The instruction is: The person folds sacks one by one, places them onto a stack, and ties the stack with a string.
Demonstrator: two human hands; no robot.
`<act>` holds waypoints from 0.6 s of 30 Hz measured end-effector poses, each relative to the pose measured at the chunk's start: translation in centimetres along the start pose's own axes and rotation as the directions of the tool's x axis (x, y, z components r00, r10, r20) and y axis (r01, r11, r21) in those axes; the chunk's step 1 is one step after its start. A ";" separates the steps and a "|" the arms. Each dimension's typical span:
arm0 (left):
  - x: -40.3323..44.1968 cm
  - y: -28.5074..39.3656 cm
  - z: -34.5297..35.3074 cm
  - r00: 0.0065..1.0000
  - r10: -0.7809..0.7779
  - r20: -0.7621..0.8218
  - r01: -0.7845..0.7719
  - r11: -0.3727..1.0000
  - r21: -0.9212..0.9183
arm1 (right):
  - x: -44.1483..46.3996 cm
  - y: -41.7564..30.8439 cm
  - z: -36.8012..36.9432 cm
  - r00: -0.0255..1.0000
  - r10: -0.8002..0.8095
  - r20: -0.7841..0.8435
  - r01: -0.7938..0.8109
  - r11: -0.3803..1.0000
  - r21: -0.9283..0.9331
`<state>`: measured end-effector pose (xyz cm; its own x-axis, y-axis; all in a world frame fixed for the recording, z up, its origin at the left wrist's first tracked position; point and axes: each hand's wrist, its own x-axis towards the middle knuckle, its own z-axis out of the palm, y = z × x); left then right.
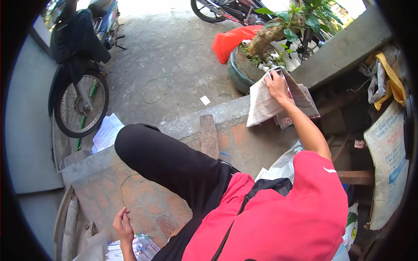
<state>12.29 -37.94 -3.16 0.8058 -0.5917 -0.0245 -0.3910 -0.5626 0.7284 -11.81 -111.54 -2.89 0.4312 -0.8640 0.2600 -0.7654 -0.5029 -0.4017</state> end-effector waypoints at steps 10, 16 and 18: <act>-4.0 3.3 -2.2 0.988 0.005 -0.157 -0.001 1.000 0.025 | 4.0 -41.5 0.2 0.893 -0.415 0.172 -0.063 0.264 0.963; -8.6 4.7 -3.3 0.952 -0.085 -0.293 0.092 0.996 0.010 | -7.4 -60.7 5.2 0.516 -0.767 0.382 -0.693 -0.112 0.712; -10.7 4.6 -2.9 0.936 -0.197 -0.292 0.196 0.980 -0.031 | -13.6 -63.2 8.9 0.416 -0.776 0.474 -0.716 0.041 0.697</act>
<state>3.16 -32.55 2.39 0.9610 -0.2746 0.0339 -0.2113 -0.6493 0.7306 34.95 -68.21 11.12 0.9998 0.0187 0.0038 -0.0078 0.5800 -0.8146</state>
